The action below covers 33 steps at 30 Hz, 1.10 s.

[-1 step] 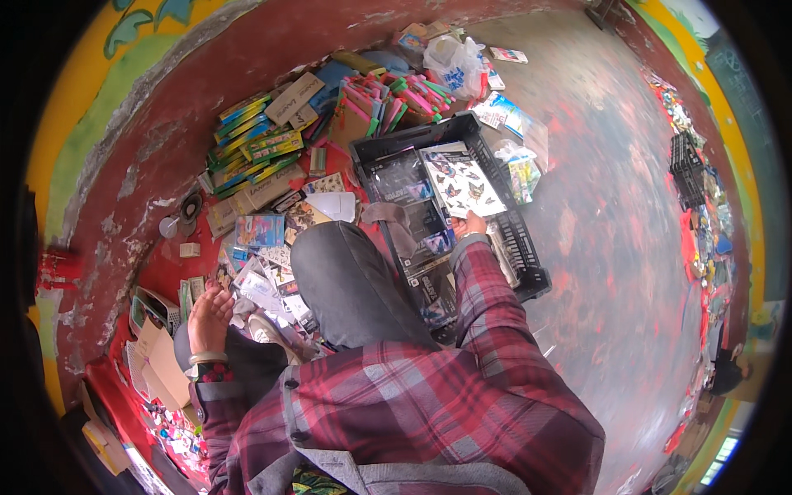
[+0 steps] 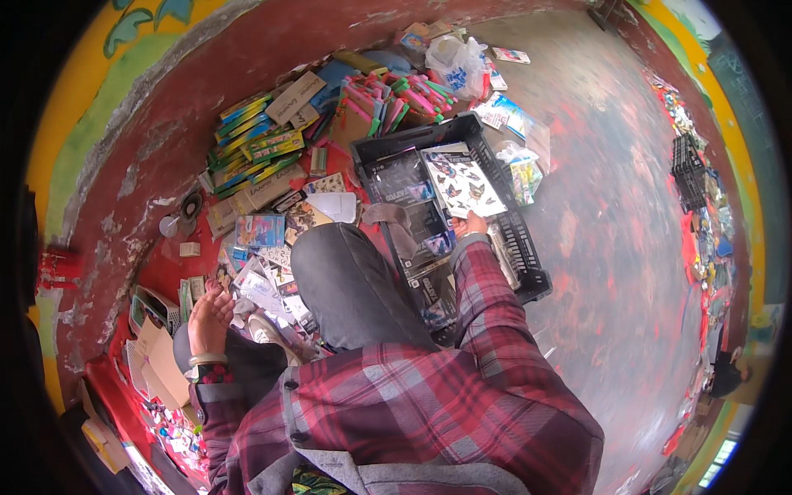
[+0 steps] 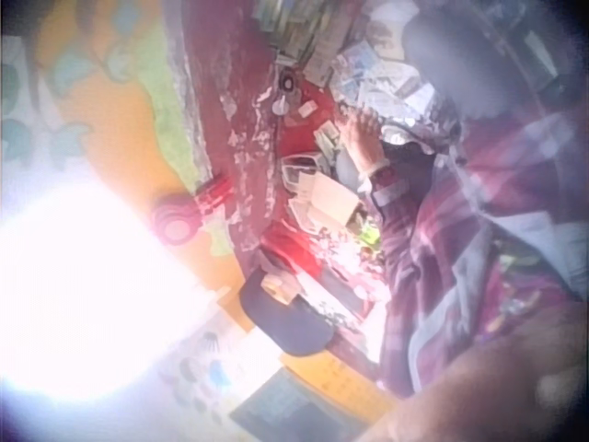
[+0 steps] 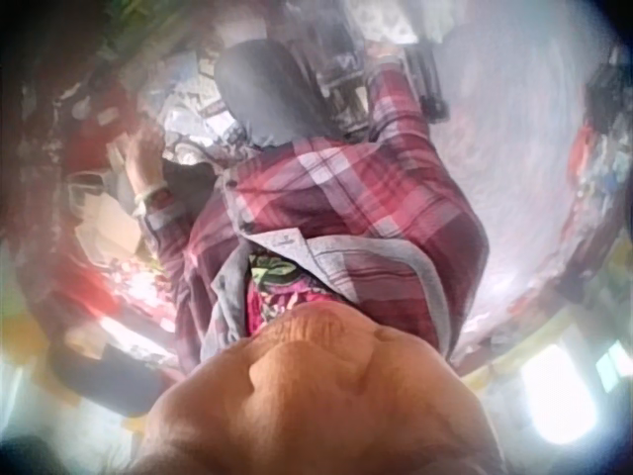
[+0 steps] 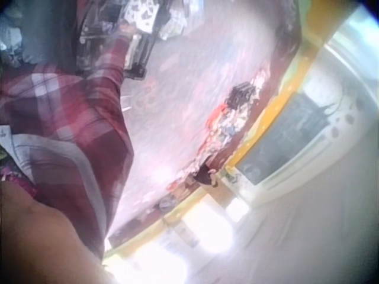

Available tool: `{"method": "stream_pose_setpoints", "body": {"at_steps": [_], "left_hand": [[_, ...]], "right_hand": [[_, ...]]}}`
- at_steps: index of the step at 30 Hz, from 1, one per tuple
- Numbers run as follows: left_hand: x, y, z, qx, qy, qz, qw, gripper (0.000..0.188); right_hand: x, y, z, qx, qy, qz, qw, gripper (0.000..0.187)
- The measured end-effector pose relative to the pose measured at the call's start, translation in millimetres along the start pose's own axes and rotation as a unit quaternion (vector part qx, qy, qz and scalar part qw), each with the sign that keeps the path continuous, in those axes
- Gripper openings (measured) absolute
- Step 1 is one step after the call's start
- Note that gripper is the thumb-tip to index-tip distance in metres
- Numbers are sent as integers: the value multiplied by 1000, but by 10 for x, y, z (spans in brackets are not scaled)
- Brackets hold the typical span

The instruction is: The person sits on the floor and handles temporary tattoo sheets, wiping them with a cloth. They then place the sheets into clear plastic bags, seal the bags, and arrange them in a pile.

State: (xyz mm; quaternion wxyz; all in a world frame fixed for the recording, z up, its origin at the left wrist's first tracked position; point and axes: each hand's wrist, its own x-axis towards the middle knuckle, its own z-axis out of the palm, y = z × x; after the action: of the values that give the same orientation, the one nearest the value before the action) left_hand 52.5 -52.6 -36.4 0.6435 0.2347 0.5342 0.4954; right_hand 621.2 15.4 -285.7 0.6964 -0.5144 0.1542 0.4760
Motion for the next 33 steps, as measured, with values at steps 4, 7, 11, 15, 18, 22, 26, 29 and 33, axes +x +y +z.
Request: {"method": "stream_pose_setpoints", "body": {"at_steps": [4,7,11,15,18,22,26,29,33], "left_hand": [[27,-39,-16,20,39,-18,999,27],[50,-55,-25,23,45,-32,998,25],[89,-106,-46,27,62,-47,997,26],[131,-132,-118,30,55,-56,996,28],[85,-193,-192,38,61,-62,995,29],[146,-219,-219,52,55,-74,994,31],[216,-377,-268,19,40,-86,995,31],[168,-493,-305,50,21,-97,994,31],[207,-775,-395,158,18,-153,975,32]], "right_hand": [[240,35,68,23,-23,-5,999,24],[395,35,96,-16,-26,-13,999,28],[477,81,170,-53,0,-20,998,26],[633,115,90,-87,59,-9,994,27],[807,125,-102,-66,60,36,995,29],[1413,57,-728,-329,40,14,943,39],[1647,-217,-953,-829,36,-115,546,32],[1262,-113,-382,-562,88,-32,822,36],[249,-49,924,-346,-121,-10,930,35]]}}
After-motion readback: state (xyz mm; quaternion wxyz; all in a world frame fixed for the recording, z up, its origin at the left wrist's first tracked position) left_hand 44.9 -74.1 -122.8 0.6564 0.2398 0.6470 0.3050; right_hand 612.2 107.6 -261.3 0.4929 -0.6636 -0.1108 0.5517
